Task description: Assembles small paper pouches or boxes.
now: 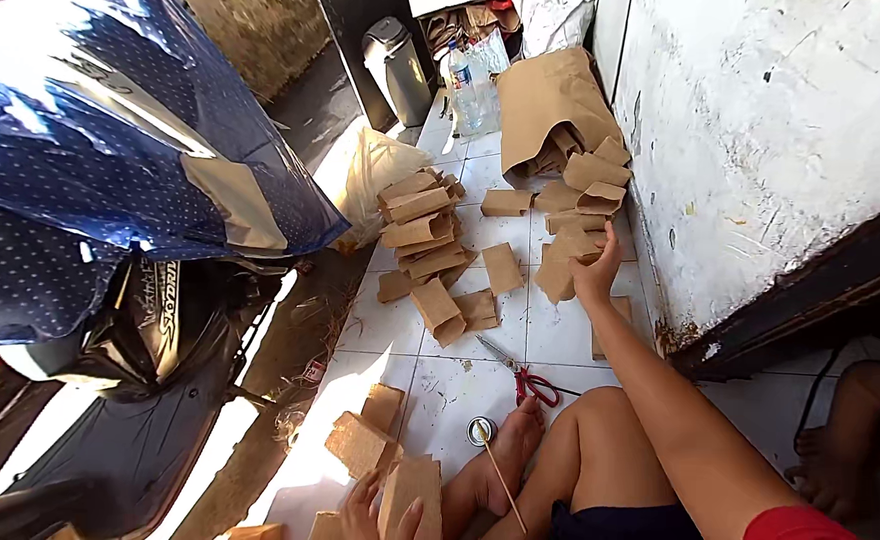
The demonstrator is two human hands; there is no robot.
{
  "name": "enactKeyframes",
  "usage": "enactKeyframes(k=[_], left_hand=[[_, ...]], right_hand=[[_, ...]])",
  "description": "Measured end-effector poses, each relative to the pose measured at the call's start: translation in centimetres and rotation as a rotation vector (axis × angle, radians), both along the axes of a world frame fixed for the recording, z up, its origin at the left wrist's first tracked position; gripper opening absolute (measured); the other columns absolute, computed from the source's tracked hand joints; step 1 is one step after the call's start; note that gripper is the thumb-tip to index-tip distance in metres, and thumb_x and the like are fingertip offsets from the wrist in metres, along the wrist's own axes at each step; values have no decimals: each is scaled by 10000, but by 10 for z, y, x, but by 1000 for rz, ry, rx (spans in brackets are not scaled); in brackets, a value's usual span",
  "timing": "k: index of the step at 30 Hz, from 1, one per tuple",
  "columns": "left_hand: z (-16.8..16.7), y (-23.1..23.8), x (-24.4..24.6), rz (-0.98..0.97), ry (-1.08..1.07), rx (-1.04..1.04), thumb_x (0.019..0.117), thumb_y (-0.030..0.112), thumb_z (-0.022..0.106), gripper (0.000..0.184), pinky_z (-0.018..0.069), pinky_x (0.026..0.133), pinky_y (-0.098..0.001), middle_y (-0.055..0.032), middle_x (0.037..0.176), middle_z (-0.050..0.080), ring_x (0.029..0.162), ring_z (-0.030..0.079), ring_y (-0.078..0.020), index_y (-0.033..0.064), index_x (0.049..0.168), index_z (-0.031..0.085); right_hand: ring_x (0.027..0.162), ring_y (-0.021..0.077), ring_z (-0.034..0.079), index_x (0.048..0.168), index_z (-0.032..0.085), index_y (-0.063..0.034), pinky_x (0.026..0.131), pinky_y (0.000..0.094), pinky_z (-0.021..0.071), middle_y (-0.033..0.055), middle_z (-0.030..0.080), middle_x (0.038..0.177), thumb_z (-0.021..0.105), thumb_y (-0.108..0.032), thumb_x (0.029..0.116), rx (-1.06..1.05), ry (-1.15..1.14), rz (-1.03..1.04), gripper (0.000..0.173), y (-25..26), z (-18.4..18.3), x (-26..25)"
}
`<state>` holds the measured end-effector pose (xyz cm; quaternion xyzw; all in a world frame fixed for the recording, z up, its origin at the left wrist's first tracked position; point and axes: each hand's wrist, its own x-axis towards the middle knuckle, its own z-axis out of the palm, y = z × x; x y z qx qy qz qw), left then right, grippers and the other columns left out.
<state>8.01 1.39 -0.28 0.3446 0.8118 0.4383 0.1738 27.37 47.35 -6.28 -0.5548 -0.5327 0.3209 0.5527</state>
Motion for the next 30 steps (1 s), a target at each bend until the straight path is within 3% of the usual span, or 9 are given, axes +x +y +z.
enactKeyframes(k=[3, 6, 9, 12, 15, 17, 20, 24, 30], left_hand=[[17, 60, 17, -169, -88, 85, 856, 360, 755, 850, 532, 992, -412, -237, 1512, 424, 1286, 555, -269, -45, 1491, 361], [45, 117, 31, -343, -79, 234, 878, 373, 756, 841, 580, 894, -365, -225, 1524, 407, 1191, 619, -217, -27, 1503, 359], [74, 141, 39, -419, -13, 392, 877, 403, 766, 727, 543, 955, -358, -115, 1506, 476, 1232, 584, -161, 62, 1455, 485], [84, 136, 46, -446, 106, 609, 881, 254, 794, 392, 538, 1021, -385, -79, 1305, 667, 1238, 617, -180, 53, 1206, 702], [84, 117, 44, -476, 353, 690, 882, 192, 793, 303, 488, 1103, -409, -89, 1272, 698, 1302, 587, -232, 52, 1145, 739], [85, 104, 40, -472, 517, 712, 877, 183, 802, 263, 479, 1106, -397, -81, 1250, 709, 1307, 583, -242, 79, 1113, 756], [87, 90, 39, -469, 607, 745, 887, 171, 800, 223, 472, 1110, -383, -63, 1251, 707, 1317, 572, -228, 111, 1096, 751], [88, 77, 38, -324, 444, 825, 914, 185, 770, 197, 524, 1045, -378, -43, 1227, 707, 1265, 605, -202, 101, 1090, 739], [80, 66, 41, -196, 248, 847, 893, 267, 786, 306, 541, 1018, -377, 25, 1296, 639, 1270, 584, -161, 202, 1168, 669]], right_hand=[[1194, 406, 559, 1529, 382, 5, 997, 503, 504, 285, 545, 1299, 813, -63, 804, 502, -203, 195, 846, -94, 32, -8], [1318, 193, 501, 1449, 443, -263, 1115, 369, 429, 57, 520, 1318, 740, -147, 903, 899, -185, 264, 632, -164, 35, -11], [1328, 165, 497, 1479, 438, -371, 1123, 401, 450, -18, 497, 1336, 733, -149, 930, 1057, -68, 314, 662, -206, 40, -11], [1311, 174, 519, 1512, 406, -388, 1110, 417, 481, -19, 483, 1362, 798, -143, 876, 1037, 14, 375, 787, -236, 46, -11], [1300, 126, 514, 1533, 306, -421, 1080, 380, 476, -52, 450, 1422, 718, -376, 901, 794, 91, 629, 756, -260, 59, -5], [1222, 108, 564, 1493, 397, -387, 1014, 354, 515, -61, 481, 1405, 642, -518, 939, 641, 165, 762, 619, -265, 80, 0], [1193, 108, 604, 1436, 547, -305, 986, 327, 556, -29, 524, 1393, 672, -469, 972, 657, 143, 815, 507, -265, 112, 3], [1288, 147, 553, 1410, 555, -163, 1055, 354, 519, 42, 546, 1402, 789, -419, 882, 595, 52, 842, 632, -271, 132, 4], [1215, 168, 644, 1114, 760, -23, 1059, 315, 522, 76, 739, 1176, 779, -187, 903, 610, 33, 778, 268, -285, 141, -4]])
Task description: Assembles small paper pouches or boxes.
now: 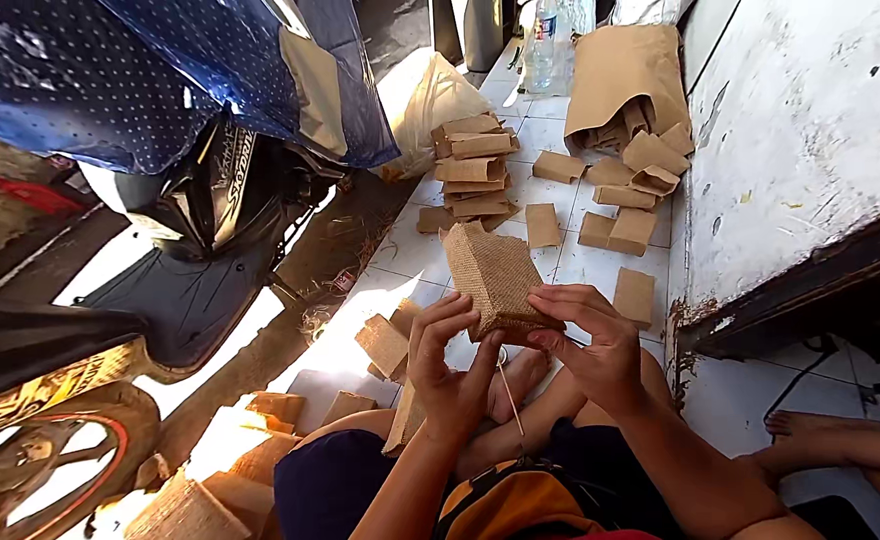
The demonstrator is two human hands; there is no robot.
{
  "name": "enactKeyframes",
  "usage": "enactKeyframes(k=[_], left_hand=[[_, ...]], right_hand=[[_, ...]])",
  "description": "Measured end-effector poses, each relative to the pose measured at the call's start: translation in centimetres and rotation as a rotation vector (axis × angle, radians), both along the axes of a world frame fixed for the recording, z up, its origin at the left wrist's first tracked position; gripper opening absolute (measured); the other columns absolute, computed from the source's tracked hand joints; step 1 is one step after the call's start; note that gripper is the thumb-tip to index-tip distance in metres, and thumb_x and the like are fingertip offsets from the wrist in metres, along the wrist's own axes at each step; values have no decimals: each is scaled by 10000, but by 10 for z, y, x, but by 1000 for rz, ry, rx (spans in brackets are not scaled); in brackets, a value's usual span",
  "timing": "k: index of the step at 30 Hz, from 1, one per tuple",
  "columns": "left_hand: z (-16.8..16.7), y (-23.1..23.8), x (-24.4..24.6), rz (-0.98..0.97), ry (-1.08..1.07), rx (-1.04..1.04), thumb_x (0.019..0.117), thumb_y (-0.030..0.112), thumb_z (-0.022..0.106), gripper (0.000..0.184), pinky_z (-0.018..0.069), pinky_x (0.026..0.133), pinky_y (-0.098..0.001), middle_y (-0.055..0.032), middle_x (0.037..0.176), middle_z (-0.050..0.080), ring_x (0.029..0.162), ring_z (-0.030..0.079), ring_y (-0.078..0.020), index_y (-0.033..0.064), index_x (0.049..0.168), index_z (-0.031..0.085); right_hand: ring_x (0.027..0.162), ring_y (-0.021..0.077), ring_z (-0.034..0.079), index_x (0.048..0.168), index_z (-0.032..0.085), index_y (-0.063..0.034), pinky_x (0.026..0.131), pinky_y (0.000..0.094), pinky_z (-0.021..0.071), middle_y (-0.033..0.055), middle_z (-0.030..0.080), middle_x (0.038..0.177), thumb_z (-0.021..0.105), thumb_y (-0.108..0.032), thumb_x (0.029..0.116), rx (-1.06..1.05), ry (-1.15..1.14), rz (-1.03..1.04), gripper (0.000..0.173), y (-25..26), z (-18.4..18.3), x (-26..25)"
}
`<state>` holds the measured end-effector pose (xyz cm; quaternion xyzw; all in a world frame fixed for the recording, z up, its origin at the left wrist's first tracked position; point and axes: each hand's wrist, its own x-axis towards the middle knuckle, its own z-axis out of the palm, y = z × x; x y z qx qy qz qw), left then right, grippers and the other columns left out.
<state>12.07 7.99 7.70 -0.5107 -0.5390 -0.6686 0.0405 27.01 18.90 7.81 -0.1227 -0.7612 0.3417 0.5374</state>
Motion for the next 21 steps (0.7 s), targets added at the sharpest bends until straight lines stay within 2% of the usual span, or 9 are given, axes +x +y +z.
enactKeyframes(k=[2, 3, 4, 6, 8, 12, 16, 18, 21], left_hand=[[7, -5, -5, 22, 132, -140, 859, 369, 789, 537, 402, 1147, -422, 11, 1442, 504, 1408, 425, -162, 231, 1327, 564], [13, -7, -7, 19, 219, -195, 862, 429, 781, 565, 322, 1198, -472, -15, 1503, 448, 1478, 328, -207, 248, 1353, 570], [17, -8, -10, 1, 284, -217, 873, 448, 776, 467, 240, 1224, -542, -27, 1487, 488, 1501, 296, -257, 251, 1275, 645], [24, -7, -14, -36, 349, -217, 892, 383, 767, 205, 166, 1217, -630, 16, 1227, 698, 1416, 454, -255, 224, 1021, 763], [25, -7, -12, -65, 359, -212, 914, 302, 753, 109, 156, 1224, -633, 51, 1059, 747, 1332, 548, -208, 194, 925, 760], [13, -7, -7, -114, 235, -210, 926, 214, 733, 79, 214, 1227, -592, 32, 994, 747, 1275, 592, -195, 143, 894, 750], [10, -11, -12, -140, 5, -266, 922, 219, 742, 84, 398, 1162, -480, 13, 1052, 738, 1261, 600, -208, 138, 944, 744], [12, -14, -13, -155, -79, -280, 916, 223, 746, 90, 456, 1116, -432, 5, 1072, 731, 1252, 604, -210, 142, 956, 743], [8, -12, -10, -154, -192, -318, 894, 223, 758, 90, 514, 1031, -368, -6, 1084, 730, 1209, 626, -185, 144, 935, 771]], right_hand=[[1219, 180, 645, 1106, 765, -12, 1069, 316, 513, 83, 747, 1157, 760, -170, 918, 80, -36, -7, 246, 0, 2, 0], [1222, 182, 643, 1099, 770, -16, 1073, 314, 506, 81, 749, 1153, 748, -174, 929, 111, -57, -4, 233, -1, 3, 0], [1225, 182, 641, 1092, 776, -22, 1076, 311, 502, 78, 752, 1150, 735, -177, 940, 129, -74, 3, 221, -2, 5, 0], [1228, 184, 644, 1078, 786, -25, 1086, 310, 492, 79, 760, 1147, 713, -164, 954, 136, -91, 19, 200, -4, 8, 1], [1204, 173, 657, 1048, 796, -35, 1075, 308, 501, 68, 768, 1113, 708, -136, 953, 122, -84, 23, 165, -5, 7, 0], [1114, 159, 690, 975, 804, -49, 1023, 315, 516, 54, 778, 1023, 707, -100, 941, 111, -67, 7, 115, -6, -1, -6], [1190, 123, 649, 1215, 731, -32, 1039, 291, 533, 53, 725, 1213, 742, -202, 926, -53, -191, 186, 335, 5, 7, 2], [1227, 153, 648, 1149, 758, -23, 1067, 315, 524, 72, 737, 1206, 716, -192, 950, -50, -181, 180, 265, 8, 7, 4], [1136, 160, 696, 1003, 788, -10, 1027, 304, 549, 86, 766, 1079, 701, -109, 942, 25, -120, 109, 145, 9, -1, -1]])
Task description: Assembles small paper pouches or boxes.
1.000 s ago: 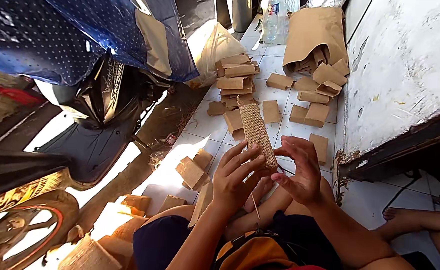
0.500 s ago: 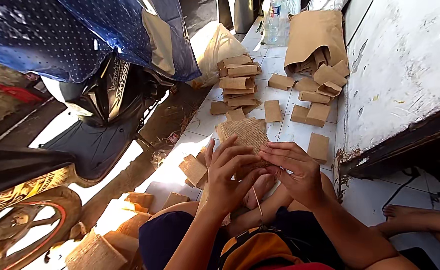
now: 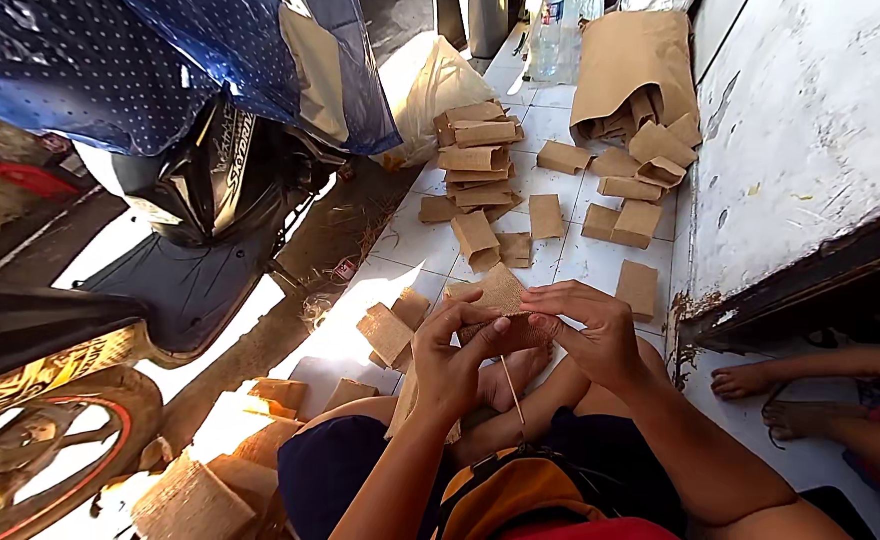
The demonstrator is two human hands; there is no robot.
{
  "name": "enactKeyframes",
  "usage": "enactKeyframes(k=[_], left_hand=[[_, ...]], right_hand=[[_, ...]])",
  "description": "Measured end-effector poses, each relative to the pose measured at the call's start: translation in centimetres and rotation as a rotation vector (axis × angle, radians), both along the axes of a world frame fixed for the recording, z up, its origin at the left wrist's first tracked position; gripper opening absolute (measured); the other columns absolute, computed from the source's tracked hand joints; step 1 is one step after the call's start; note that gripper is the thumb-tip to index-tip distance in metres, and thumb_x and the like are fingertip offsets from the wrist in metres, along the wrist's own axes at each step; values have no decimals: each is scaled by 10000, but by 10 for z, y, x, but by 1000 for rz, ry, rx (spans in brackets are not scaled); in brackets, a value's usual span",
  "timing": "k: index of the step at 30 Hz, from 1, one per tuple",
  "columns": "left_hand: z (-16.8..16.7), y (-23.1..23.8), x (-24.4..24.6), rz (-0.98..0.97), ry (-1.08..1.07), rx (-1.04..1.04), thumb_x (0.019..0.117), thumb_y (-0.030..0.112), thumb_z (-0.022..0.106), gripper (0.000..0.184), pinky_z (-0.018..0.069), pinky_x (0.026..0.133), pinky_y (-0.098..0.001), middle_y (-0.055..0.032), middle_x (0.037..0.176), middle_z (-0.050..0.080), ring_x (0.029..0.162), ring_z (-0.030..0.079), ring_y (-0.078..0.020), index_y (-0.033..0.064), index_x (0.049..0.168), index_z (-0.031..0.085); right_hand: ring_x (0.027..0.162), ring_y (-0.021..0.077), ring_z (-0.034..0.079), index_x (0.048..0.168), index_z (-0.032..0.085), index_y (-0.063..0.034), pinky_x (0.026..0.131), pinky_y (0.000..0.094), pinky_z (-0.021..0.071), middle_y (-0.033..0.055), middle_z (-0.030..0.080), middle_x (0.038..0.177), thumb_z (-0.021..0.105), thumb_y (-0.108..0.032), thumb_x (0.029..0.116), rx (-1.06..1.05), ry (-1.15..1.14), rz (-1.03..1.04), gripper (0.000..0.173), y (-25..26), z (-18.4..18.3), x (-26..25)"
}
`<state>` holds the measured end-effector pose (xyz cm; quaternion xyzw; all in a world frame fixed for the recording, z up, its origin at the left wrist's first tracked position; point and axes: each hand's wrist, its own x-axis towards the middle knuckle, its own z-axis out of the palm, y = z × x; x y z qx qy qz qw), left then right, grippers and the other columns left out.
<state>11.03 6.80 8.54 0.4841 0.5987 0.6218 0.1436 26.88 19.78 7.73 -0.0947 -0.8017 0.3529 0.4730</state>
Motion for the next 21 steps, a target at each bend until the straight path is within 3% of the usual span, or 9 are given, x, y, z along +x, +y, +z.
enactKeyframes(k=[3, 5, 6, 7, 8, 10, 12, 16, 21], left_hand=[[-5, 2, -6, -54, -38, -72, 909, 282, 746, 148, 517, 1033, -391, -14, 1144, 710, 1236, 607, -190, 150, 975, 762], [-7, 1, -14, -180, 41, -132, 882, 457, 742, 435, 397, 1137, -466, 12, 1272, 662, 1318, 529, -170, 164, 1204, 717], [-9, 1, -14, -234, 84, -151, 836, 499, 770, 623, 361, 1169, -487, 18, 1336, 631, 1341, 508, -156, 158, 1339, 635], [-9, 1, -14, -263, 114, -153, 809, 483, 806, 776, 350, 1174, -490, 14, 1357, 621, 1322, 520, -138, 131, 1445, 535], [-11, 1, -12, -258, 114, -145, 796, 418, 839, 834, 407, 1145, -453, 7, 1322, 642, 1265, 566, -123, 111, 1487, 486], [-13, 1, -10, -221, 62, -123, 799, 307, 855, 793, 538, 1008, -349, -23, 1252, 667, 1143, 639, -114, 99, 1475, 497], [-11, -1, -11, -225, -35, -122, 831, 282, 826, 698, 553, 980, -321, -17, 1263, 658, 1120, 648, -104, 119, 1442, 530], [-6, -5, -13, -301, -315, -204, 889, 492, 728, 678, 571, 919, -267, 38, 1200, 680, 1035, 673, -64, 202, 1458, 502], [-13, -2, -12, -381, -480, -263, 968, 501, 616, 671, 556, 935, -271, 17, 1206, 663, 1038, 664, -67, 306, 1558, 364]], right_hand=[[1114, 132, 696, 1028, 782, -19, 1011, 292, 555, 68, 762, 1090, 691, -113, 948, -100, -37, 9, 153, 3, -5, 0], [1022, 85, 703, 1081, 779, -62, 903, 248, 591, 27, 751, 1094, 696, -149, 957, -294, -98, 13, 172, 6, -1, 6], [964, 76, 703, 1098, 779, -84, 833, 237, 599, 14, 745, 1081, 698, -162, 961, -375, -110, 12, 178, 7, 0, 8], [951, 78, 704, 1112, 779, -94, 811, 238, 602, 10, 745, 1082, 685, -172, 974, -425, -112, 18, 185, 9, 1, 9], [968, 81, 702, 1134, 774, -92, 822, 245, 593, 10, 747, 1100, 648, -183, 1000, -452, -113, 32, 205, 9, 0, 10], [1099, 120, 699, 1260, 708, -48, 929, 292, 593, 49, 724, 1233, 528, -203, 1064, -464, -100, 87, 308, 11, -2, 12], [1215, 164, 641, 1382, 615, -47, 987, 317, 563, 74, 624, 1401, 503, -196, 1059, -470, -60, 191, 372, 14, -6, 16], [1231, 157, 640, 1249, 716, -50, 1002, 295, 564, 56, 643, 1387, 708, -128, 950, -470, 46, 371, 308, 19, -12, 19], [1201, 145, 656, 1181, 758, -63, 1005, 300, 563, 36, 716, 1252, 765, -210, 917, -378, 94, 399, 302, 15, -4, 12]])
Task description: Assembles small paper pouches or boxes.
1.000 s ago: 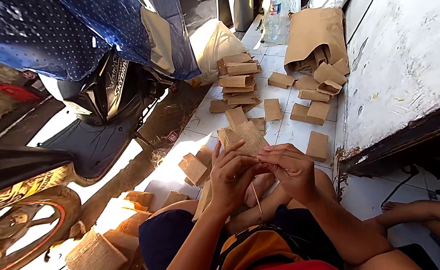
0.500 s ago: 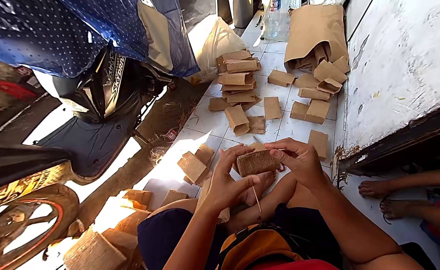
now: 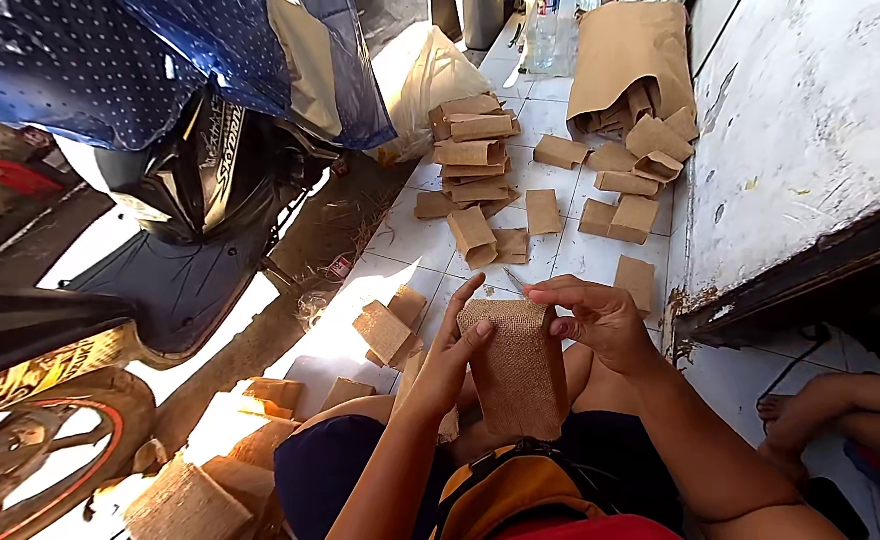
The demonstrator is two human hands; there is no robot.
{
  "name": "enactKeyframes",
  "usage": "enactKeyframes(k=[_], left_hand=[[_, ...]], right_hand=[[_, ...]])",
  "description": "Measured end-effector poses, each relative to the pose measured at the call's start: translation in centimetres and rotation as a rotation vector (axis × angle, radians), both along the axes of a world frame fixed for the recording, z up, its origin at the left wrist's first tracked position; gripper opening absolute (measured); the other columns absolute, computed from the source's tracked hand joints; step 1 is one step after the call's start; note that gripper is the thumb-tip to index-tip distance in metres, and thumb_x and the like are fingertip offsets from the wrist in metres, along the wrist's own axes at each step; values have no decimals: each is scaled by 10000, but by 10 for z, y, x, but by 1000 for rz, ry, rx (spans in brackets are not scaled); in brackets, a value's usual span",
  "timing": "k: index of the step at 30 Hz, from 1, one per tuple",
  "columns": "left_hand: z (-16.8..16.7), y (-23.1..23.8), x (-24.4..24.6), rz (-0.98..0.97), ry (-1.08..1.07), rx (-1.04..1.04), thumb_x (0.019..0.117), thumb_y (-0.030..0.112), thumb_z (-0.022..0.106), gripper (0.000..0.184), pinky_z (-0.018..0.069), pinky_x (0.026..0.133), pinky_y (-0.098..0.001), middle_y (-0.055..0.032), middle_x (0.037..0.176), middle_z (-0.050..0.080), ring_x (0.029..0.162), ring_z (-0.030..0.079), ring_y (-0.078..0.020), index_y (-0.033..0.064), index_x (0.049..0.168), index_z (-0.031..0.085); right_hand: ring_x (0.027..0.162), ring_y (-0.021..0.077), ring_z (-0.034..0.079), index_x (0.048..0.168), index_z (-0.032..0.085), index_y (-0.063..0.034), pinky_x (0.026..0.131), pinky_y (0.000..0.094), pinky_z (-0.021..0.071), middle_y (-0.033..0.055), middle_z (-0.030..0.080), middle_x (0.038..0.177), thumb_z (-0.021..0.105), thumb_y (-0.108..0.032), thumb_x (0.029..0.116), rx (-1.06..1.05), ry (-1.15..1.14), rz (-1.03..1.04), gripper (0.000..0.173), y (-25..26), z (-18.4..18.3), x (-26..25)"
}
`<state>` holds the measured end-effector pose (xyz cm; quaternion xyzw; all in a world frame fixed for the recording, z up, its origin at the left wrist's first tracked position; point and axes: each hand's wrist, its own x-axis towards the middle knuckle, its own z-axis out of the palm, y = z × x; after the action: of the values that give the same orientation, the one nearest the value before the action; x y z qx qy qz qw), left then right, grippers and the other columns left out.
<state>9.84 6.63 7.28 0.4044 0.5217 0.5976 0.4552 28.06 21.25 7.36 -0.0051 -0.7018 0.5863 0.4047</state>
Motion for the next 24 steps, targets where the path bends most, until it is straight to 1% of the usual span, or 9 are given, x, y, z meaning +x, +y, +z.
enactKeyframes(k=[5, 8, 12, 13, 16, 18, 20, 22, 24], left_hand=[[-2, 0, 5, -45, -77, -100, 968, 564, 572, 667, 555, 943, -303, -4, 1215, 667, 1055, 666, -97, 330, 1557, 365], [-8, 1, 6, -44, -145, -138, 971, 585, 554, 621, 561, 934, -319, -11, 1178, 679, 1043, 673, -111, 332, 1518, 402], [-10, 3, 8, 8, -197, -141, 995, 497, 559, 412, 584, 850, -284, 18, 1032, 692, 936, 691, -87, 299, 1346, 474], [-9, 3, 9, 9, -198, -139, 1001, 477, 557, 358, 584, 835, -274, 26, 1008, 689, 917, 688, -78, 291, 1299, 487], [-9, 3, 11, 0, -170, -146, 1024, 445, 522, 270, 579, 814, -259, 33, 981, 675, 894, 677, -65, 274, 1231, 503], [-15, 2, 8, -22, -171, -142, 1025, 462, 518, 279, 575, 825, -265, 33, 987, 674, 904, 675, -67, 274, 1231, 505], [-19, 0, 4, -52, -202, -114, 1000, 506, 566, 322, 576, 837, -265, 41, 989, 677, 911, 677, -64, 280, 1225, 519], [-19, -1, 1, -67, -227, -102, 957, 570, 607, 387, 575, 839, -260, 53, 991, 680, 919, 675, -57, 296, 1220, 530], [-19, -1, 0, -82, -227, -102, 939, 597, 620, 423, 575, 843, -263, 55, 999, 681, 925, 675, -57, 305, 1228, 522]], right_hand=[[1043, 156, 721, 941, 770, -53, 991, 341, 587, 29, 756, 988, 753, -85, 908, 87, 55, -163, 49, -11, -1, -6], [1031, 143, 711, 965, 767, -52, 972, 330, 589, 26, 742, 987, 738, -83, 923, 91, 37, -214, 60, -14, -8, -8], [1033, 130, 703, 1127, 735, -63, 916, 298, 598, 31, 738, 1102, 735, -189, 934, -94, -95, -69, 231, -12, 0, -1], [1054, 130, 700, 1121, 734, -72, 921, 299, 598, 27, 736, 1120, 756, -214, 922, -87, -92, -69, 245, -13, 1, -1], [1020, 104, 671, 912, 756, -106, 910, 266, 573, -12, 717, 986, 779, -149, 892, 43, -31, -230, 53, -20, -4, -7], [1045, 122, 652, 885, 765, -115, 954, 293, 547, -21, 709, 951, 787, -162, 888, 101, 5, -303, 52, -23, -11, -9], [1087, 125, 656, 969, 787, -94, 948, 276, 567, 1, 713, 1052, 796, -175, 885, -28, 1, -181, 118, -23, -14, -6], [1157, 140, 655, 1161, 756, -73, 963, 293, 587, 22, 673, 1264, 799, -161, 878, -207, -33, -14, 300, -17, -15, 1], [1161, 140, 662, 1102, 774, -65, 960, 292, 592, 29, 680, 1268, 786, -102, 877, -210, -42, -31, 228, -15, -18, 2]])
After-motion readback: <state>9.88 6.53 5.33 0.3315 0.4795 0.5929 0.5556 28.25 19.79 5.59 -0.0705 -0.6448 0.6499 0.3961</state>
